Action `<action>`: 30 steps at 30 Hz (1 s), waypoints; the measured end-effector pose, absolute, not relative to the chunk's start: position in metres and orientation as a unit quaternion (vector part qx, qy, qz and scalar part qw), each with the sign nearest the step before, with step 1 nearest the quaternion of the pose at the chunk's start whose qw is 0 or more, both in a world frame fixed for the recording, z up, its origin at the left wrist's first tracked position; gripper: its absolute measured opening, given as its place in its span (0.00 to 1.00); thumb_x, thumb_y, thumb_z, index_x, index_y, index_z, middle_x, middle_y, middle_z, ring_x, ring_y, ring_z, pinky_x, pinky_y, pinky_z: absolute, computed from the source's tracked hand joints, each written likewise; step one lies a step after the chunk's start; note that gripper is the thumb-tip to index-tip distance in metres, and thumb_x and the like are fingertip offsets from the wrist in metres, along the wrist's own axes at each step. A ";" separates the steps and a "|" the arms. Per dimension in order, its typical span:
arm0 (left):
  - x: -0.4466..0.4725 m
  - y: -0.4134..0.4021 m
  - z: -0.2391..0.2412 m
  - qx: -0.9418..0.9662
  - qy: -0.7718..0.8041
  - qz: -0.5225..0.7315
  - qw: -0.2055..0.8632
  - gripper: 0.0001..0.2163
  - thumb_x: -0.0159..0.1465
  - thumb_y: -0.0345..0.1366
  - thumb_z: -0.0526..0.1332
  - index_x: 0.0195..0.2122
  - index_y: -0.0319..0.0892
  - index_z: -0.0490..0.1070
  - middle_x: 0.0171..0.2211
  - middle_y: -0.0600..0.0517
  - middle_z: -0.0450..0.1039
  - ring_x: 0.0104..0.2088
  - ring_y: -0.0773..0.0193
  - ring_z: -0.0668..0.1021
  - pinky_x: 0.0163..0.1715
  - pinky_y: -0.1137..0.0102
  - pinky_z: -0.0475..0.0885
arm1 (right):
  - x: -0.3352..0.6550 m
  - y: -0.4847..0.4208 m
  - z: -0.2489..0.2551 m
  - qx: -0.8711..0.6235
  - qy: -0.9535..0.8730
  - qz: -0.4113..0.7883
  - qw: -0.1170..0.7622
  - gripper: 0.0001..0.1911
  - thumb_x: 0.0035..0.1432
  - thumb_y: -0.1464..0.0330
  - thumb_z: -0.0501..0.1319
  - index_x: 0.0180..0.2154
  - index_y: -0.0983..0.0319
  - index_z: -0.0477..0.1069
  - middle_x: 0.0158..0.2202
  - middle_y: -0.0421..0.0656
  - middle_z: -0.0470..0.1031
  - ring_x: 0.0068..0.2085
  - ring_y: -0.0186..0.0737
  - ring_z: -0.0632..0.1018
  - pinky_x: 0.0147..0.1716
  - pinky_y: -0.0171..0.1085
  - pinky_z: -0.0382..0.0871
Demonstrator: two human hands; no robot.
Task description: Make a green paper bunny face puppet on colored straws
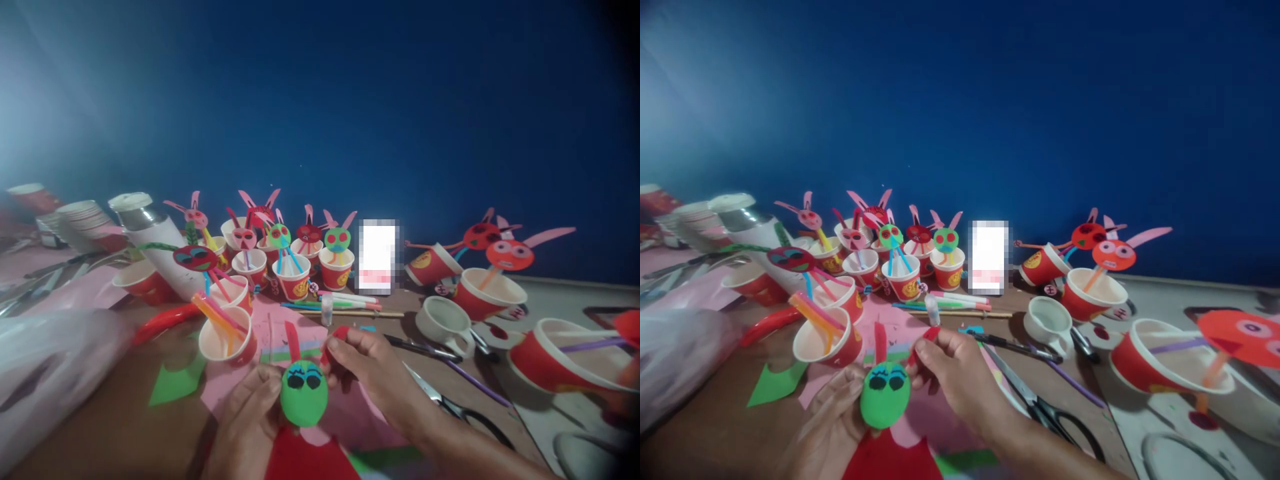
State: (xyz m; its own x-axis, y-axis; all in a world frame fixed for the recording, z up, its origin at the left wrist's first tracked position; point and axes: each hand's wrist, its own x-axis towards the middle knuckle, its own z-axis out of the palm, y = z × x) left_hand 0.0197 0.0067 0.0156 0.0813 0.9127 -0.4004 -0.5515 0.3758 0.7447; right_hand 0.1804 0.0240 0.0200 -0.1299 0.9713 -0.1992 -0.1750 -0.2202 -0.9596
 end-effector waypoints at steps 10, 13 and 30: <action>0.013 0.006 0.005 0.240 0.471 0.480 0.700 0.09 0.48 0.36 0.68 0.24 0.41 0.67 0.23 0.55 0.71 0.24 0.67 0.73 0.23 0.74 0.69 | 0.180 0.022 0.025 -0.495 -0.462 0.598 0.430 0.15 0.56 0.63 0.57 0.20 0.63 0.65 0.19 0.36 0.64 0.22 0.30 0.66 0.23 0.31 0.59; 0.013 0.006 0.005 0.243 0.468 0.476 0.704 0.09 0.49 0.36 0.68 0.24 0.41 0.67 0.23 0.56 0.70 0.23 0.69 0.72 0.21 0.75 0.68 | 0.180 0.023 0.024 -0.498 -0.469 0.590 0.428 0.15 0.56 0.63 0.56 0.20 0.63 0.65 0.18 0.36 0.63 0.22 0.30 0.65 0.23 0.31 0.58; 0.015 0.009 0.006 0.206 0.476 0.503 0.691 0.09 0.46 0.31 0.69 0.24 0.41 0.68 0.24 0.57 0.72 0.26 0.69 0.74 0.26 0.76 0.70 | 0.178 0.021 0.022 -0.494 -0.470 0.604 0.413 0.15 0.56 0.62 0.56 0.22 0.64 0.64 0.19 0.37 0.63 0.23 0.31 0.64 0.23 0.32 0.57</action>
State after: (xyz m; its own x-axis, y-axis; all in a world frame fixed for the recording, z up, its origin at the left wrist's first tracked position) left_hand 0.0149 0.0091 0.0057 0.0398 0.8915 -0.4513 -0.4995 0.4089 0.7637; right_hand 0.1779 0.0213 0.0217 -0.1715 0.9628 -0.2087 -0.0336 -0.2175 -0.9755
